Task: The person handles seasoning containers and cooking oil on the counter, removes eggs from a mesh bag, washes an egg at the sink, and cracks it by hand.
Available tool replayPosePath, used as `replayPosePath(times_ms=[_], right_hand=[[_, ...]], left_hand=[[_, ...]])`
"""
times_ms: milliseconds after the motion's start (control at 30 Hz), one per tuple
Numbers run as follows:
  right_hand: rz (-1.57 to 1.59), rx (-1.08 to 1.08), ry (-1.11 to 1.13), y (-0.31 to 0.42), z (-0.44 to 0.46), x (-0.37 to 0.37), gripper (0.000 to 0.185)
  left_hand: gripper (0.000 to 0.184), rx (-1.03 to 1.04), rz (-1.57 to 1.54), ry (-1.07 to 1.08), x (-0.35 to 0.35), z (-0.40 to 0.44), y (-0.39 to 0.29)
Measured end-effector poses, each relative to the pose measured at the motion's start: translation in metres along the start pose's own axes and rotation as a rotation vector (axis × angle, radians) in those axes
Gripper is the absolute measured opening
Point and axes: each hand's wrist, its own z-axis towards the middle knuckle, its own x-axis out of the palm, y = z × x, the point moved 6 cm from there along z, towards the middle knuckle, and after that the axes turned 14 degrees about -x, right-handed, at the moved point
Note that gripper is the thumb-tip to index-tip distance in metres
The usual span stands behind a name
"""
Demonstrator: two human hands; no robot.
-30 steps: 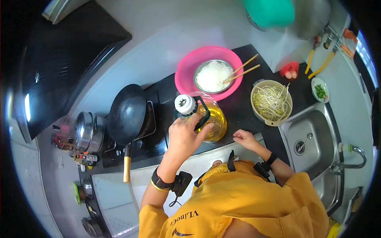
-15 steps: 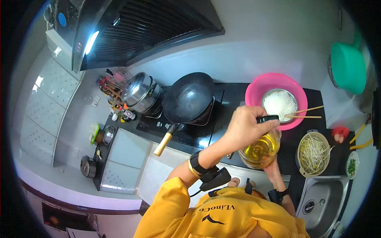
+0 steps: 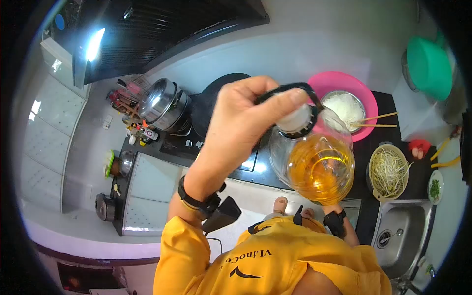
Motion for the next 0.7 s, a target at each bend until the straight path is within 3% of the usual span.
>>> replayPosePath(times_ms=[200,267,400,433,467,500,700], right_hand=[[-0.146,-0.076,-0.045,0.006,-0.007,0.012,0.055],[-0.181,-0.082,-0.047,0.001,0.003,0.018,0.055],[-0.266,-0.096,-0.019,-0.009,0.025,0.035,0.054],[-0.287,-0.096,-0.017,-0.011,0.029,0.038,0.054],[-0.316,-0.092,-0.011,-0.015,0.037,0.043,0.054],[-0.337,-0.089,-0.003,-0.018,0.041,0.048,0.054],[-0.431,-0.079,0.016,-0.029,0.061,0.069,0.054]], left_hand=[[0.025,0.009,-0.084,-0.064,-0.067,0.005,0.025],[0.023,0.128,-0.107,-0.157,-0.08,0.001,0.031],[0.024,0.428,0.35,-0.437,-0.085,-0.009,0.055],[0.021,0.305,0.315,-0.369,-0.096,-0.005,0.061],[0.025,0.446,0.623,-0.482,-0.078,-0.012,0.071],[0.03,0.531,0.633,-0.506,-0.079,-0.012,0.079],[0.049,0.416,0.802,-0.56,-0.109,-0.013,0.089]])
